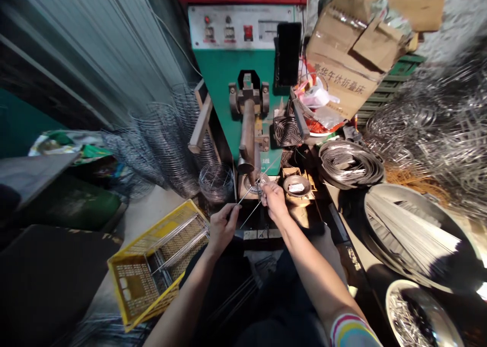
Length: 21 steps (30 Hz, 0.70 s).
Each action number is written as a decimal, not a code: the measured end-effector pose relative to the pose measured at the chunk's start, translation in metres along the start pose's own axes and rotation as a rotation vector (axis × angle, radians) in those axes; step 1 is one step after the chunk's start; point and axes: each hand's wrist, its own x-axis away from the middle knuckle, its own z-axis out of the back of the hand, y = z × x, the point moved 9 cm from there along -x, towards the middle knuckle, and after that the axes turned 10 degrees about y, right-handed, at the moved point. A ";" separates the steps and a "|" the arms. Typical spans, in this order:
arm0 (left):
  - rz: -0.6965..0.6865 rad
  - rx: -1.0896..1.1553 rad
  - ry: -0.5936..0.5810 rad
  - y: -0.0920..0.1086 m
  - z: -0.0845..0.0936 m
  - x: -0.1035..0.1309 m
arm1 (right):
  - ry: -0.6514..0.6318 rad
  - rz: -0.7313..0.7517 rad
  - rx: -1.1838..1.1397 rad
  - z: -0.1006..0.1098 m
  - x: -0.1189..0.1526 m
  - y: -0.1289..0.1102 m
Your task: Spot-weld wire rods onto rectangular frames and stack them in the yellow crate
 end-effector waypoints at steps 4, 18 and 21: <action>0.003 -0.030 -0.010 -0.002 0.001 -0.001 | -0.062 -0.017 0.099 0.003 -0.001 0.001; -0.126 0.009 -0.074 0.015 0.009 0.007 | -0.075 0.078 0.832 0.139 0.107 -0.020; -0.147 -0.017 -0.100 0.016 0.034 0.028 | -0.004 0.309 1.113 0.163 0.116 -0.041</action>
